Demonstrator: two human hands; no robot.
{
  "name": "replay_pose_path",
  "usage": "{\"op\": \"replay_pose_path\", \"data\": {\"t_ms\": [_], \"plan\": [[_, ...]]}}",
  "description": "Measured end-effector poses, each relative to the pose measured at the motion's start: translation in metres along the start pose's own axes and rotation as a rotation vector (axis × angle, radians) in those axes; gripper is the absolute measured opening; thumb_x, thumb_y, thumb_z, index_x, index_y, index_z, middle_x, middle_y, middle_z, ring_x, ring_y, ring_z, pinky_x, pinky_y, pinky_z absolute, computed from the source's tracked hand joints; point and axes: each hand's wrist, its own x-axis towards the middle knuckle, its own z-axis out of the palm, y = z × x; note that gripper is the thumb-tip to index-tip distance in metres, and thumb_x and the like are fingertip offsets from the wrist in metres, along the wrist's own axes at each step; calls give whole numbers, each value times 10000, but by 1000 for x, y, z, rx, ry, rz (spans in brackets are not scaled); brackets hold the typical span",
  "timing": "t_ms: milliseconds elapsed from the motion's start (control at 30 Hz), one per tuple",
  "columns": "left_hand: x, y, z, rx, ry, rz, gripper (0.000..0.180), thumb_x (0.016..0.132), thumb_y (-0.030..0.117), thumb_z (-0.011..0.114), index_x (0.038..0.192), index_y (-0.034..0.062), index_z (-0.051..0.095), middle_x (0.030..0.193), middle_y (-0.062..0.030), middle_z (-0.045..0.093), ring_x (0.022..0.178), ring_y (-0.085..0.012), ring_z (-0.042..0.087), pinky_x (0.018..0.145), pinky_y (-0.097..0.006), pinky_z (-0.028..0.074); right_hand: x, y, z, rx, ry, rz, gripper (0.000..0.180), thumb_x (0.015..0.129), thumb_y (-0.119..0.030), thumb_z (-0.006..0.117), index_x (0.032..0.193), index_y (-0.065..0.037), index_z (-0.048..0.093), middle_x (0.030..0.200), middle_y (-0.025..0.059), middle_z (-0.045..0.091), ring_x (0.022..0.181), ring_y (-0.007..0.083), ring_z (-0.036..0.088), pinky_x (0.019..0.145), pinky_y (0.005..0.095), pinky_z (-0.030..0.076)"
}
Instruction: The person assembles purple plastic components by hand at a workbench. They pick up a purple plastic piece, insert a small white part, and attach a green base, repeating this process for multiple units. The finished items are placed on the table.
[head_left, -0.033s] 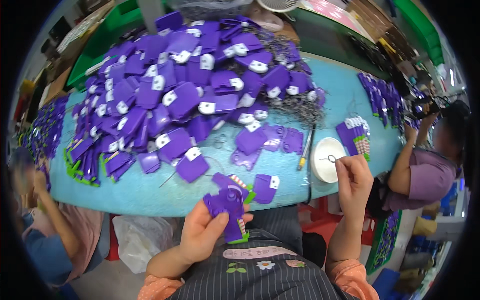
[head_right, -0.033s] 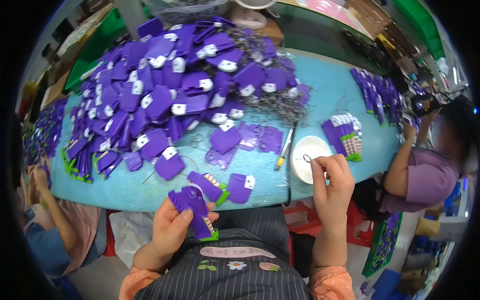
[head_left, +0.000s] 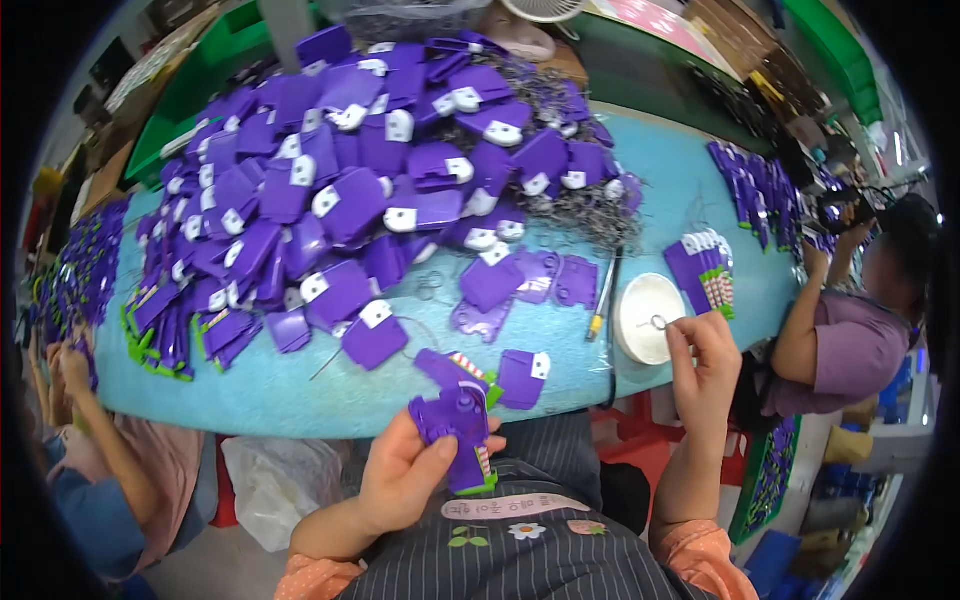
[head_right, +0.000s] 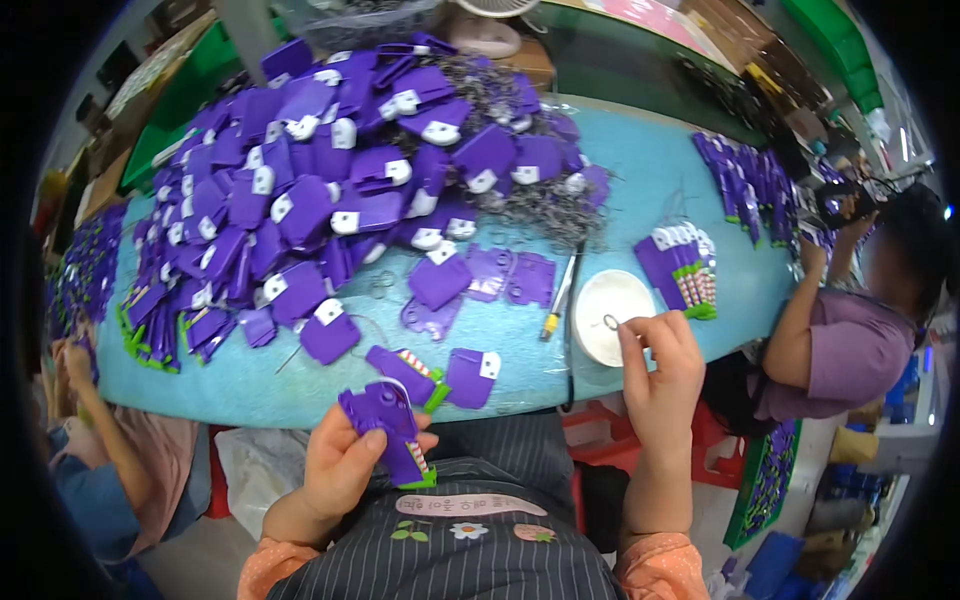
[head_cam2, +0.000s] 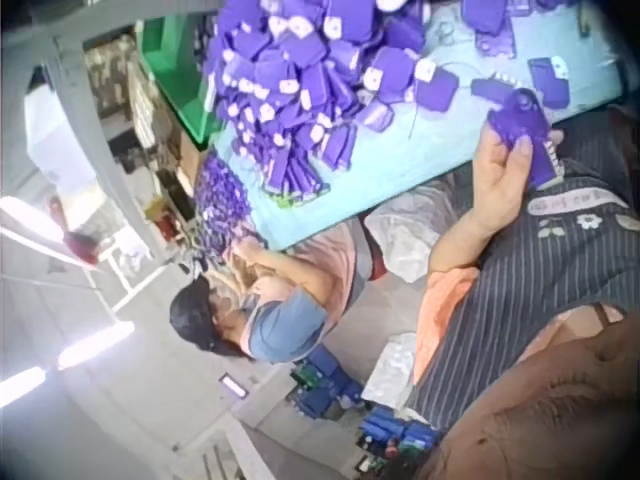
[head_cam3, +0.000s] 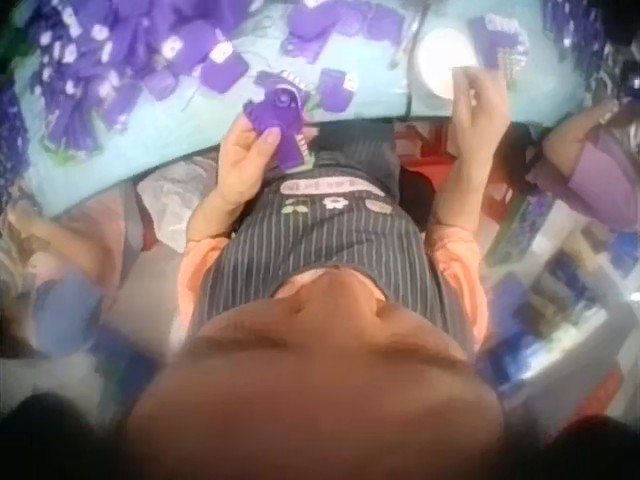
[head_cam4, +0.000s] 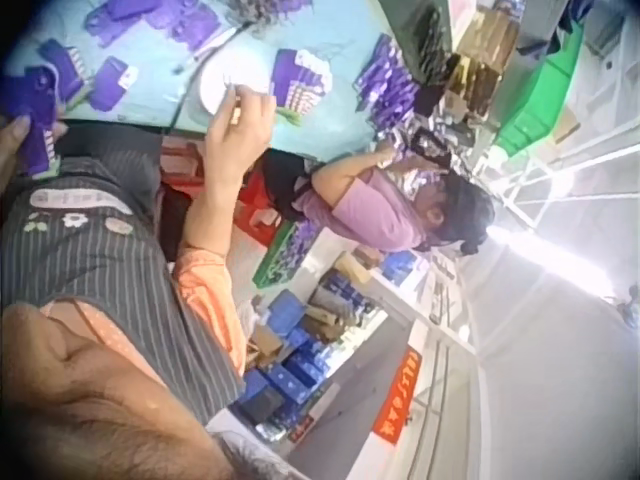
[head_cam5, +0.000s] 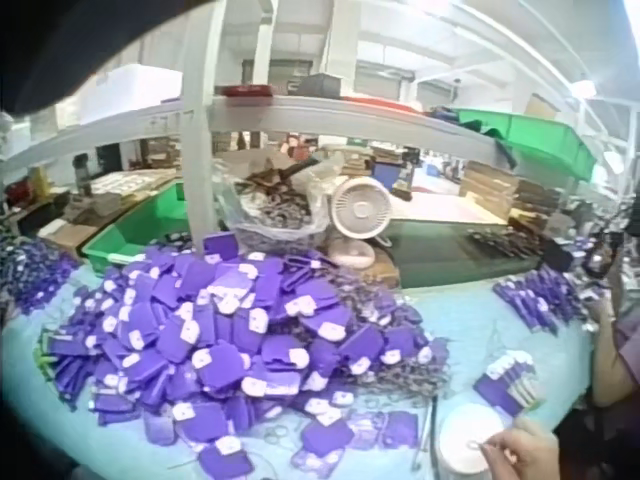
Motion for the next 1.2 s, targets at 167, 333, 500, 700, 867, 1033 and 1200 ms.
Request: {"op": "replay_pose_path", "data": {"t_ms": [167,333,500,700,867,1033,1200], "plan": [[6,-14,13,-10,-67,-163,363,940,31,379,1293,-25,317,1231,-255,490,1096,-340,552,932,-427,457,-12,23,5,68,-35,44,48,780,4,620,756,23,583,681,61,489,596,136,467,538,251,349],[9,-14,19,-24,-62,-170,365,940,12,369,1298,-33,311,1247,-232,482,1111,-316,543,953,-412,445,-23,-3,-11,353,118,204,59,790,18,593,752,16,548,732,37,483,644,103,439,586,212,346],[15,-16,32,-40,-126,-156,414,941,1,368,1343,-29,274,1237,-135,481,1127,-197,518,954,-309,412,-48,-41,17,986,-240,133,16,841,-21,551,846,-10,542,1020,110,479,843,142,477,752,260,401],[6,-13,33,77,-103,-77,379,943,18,374,1313,-34,306,1224,-147,499,1088,-184,543,932,-298,440,-61,-58,33,1275,-531,277,48,880,-1,515,928,0,516,1085,142,501,904,153,528,806,278,435],[1,-12,27,237,-155,-166,346,941,20,373,1282,-33,341,1212,-157,518,1050,-187,571,895,-291,464,-65,-45,33,1279,-677,416,85,882,-28,558,930,1,495,970,88,543,824,97,535,740,234,435],[7,-2,22,567,-338,-305,292,926,31,424,1211,-33,411,1051,-131,624,978,-152,610,824,-267,477,-26,-39,9,1082,-1015,461,141,840,-53,647,854,-6,515,786,1,546,723,48,515,628,193,409],[2,-19,11,276,-452,-223,294,927,41,440,1209,-27,392,1093,-171,604,1012,-221,606,869,-338,476,-20,-18,38,1414,-1469,544,176,830,-124,678,854,-7,548,740,-21,551,687,32,513,565,180,381]]}}
